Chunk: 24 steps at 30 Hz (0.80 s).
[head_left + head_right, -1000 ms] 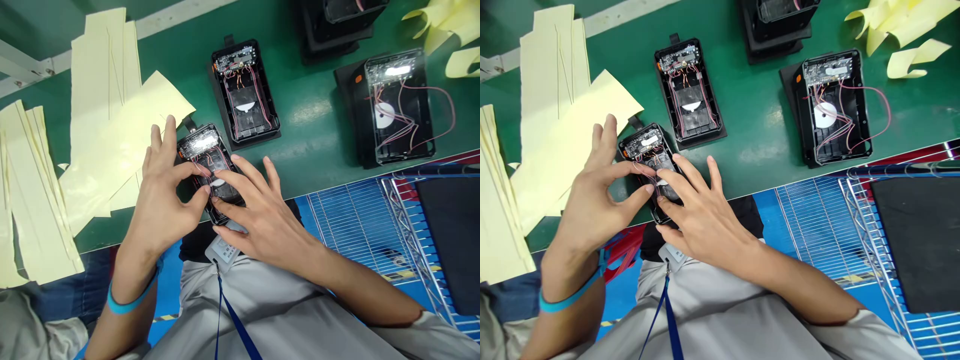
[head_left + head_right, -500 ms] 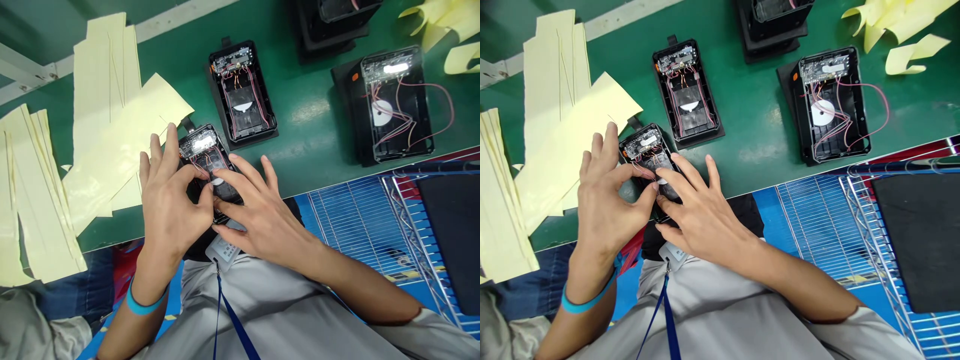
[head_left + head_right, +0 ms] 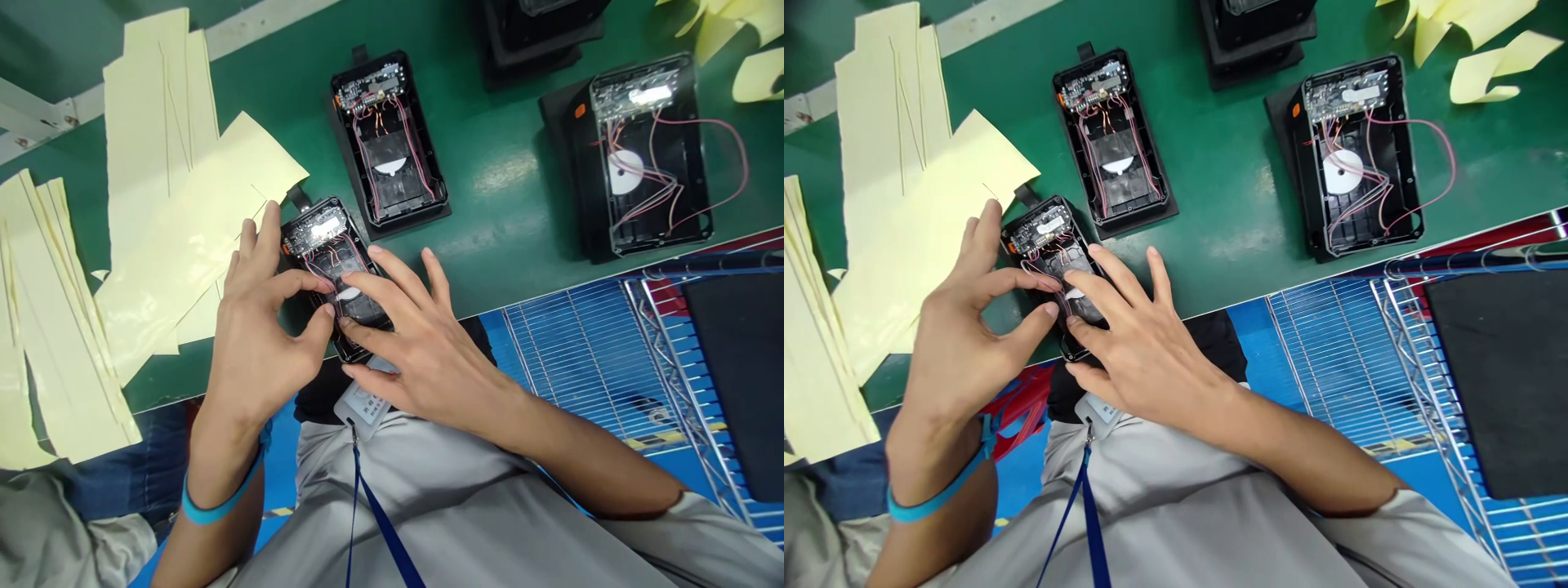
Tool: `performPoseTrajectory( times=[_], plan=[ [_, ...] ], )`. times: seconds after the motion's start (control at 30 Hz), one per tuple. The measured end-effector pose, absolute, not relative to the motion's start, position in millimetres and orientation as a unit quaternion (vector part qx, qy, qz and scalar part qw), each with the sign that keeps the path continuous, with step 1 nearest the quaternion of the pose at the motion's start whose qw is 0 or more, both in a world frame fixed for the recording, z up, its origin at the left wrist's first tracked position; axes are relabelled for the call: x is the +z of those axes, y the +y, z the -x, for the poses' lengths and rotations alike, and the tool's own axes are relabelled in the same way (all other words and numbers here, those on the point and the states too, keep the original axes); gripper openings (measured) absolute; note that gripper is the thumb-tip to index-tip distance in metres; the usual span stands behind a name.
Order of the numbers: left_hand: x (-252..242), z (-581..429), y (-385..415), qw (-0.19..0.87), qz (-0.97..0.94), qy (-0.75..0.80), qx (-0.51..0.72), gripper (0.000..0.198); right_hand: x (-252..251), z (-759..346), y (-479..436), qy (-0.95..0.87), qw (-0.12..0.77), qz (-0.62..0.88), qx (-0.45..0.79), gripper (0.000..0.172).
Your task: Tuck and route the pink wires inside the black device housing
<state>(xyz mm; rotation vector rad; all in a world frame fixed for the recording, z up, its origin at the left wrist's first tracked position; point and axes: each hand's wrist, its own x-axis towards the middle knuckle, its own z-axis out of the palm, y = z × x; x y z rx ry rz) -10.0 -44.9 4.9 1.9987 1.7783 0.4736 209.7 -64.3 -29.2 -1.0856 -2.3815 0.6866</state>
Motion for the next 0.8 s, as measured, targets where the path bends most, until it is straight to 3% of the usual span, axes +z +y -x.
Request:
performPoseTrajectory(
  times=[0.8],
  plan=[
    [-2,-5,-44,0.156,-0.718,0.669,0.115,0.013,-32,-209,-65,-0.854,0.231,0.390,0.257,0.028]
  ],
)
